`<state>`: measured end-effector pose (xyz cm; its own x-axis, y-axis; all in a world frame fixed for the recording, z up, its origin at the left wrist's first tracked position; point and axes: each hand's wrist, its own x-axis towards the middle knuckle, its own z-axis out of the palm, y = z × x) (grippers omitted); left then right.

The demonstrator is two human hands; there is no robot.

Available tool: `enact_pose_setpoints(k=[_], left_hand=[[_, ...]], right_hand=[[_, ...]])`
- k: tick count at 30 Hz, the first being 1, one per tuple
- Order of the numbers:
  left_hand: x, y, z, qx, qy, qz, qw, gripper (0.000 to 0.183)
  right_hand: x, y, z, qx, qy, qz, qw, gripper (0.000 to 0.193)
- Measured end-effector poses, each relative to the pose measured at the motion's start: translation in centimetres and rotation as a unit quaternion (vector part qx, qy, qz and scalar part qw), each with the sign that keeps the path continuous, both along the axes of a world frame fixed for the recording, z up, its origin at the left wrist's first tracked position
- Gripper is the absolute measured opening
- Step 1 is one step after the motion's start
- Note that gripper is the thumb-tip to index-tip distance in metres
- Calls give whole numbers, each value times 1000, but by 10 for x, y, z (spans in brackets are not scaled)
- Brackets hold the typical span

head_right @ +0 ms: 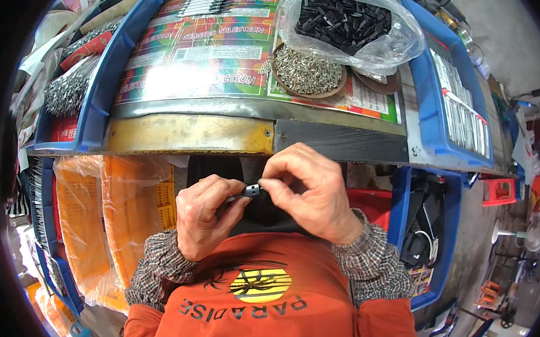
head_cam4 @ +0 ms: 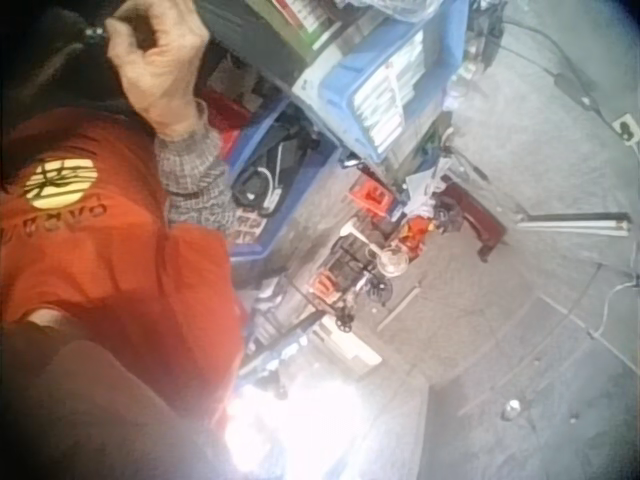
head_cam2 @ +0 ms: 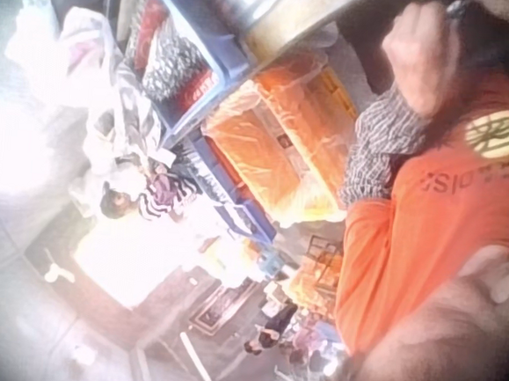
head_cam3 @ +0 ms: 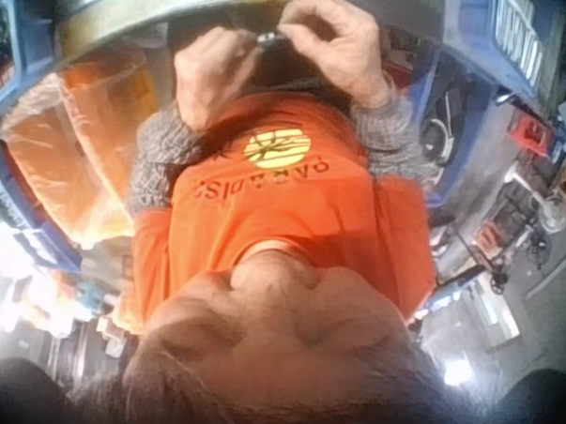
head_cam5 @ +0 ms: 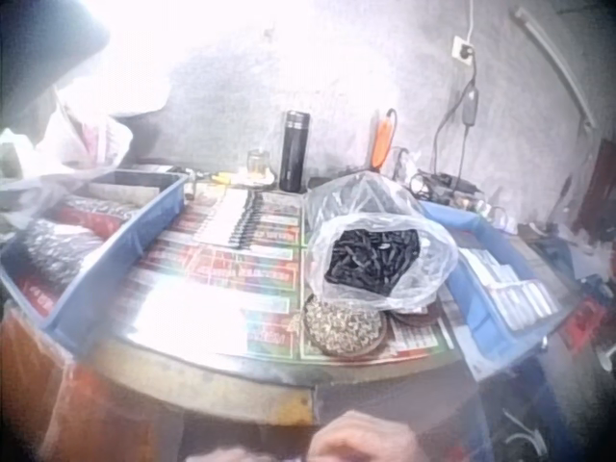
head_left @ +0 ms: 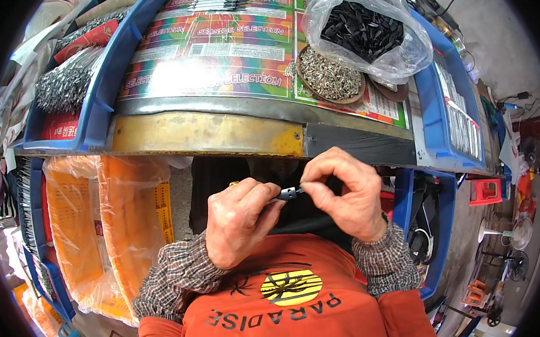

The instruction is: The person assembles small plastic casings, metal clips, and small screws by hand, taking components from bins and fitting them together.

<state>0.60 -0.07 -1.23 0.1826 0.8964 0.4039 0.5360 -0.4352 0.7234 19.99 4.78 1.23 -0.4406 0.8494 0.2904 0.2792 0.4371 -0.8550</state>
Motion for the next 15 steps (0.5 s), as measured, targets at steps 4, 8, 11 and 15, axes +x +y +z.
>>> enact_pose_setpoints(k=[4, 8, 11, 15], left_hand=[[2, -2, 2, 10, 5, -1, 1000, 21], [5, -5, 3, 19, 16, 2, 1000, 23], [6, -5, 4, 30, 23, -1, 999, 24], [5, -5, 3, 37, 38, -6, 999, 25]], right_hand=[[-2, -5, -6, 5, 25, 32, 999, 10], [-2, -7, -7, 1, 25, 33, 999, 11], [-2, -9, -7, -33, 30, 25, 999, 11], [-3, -10, -7, -31, 21, 25, 999, 11]])
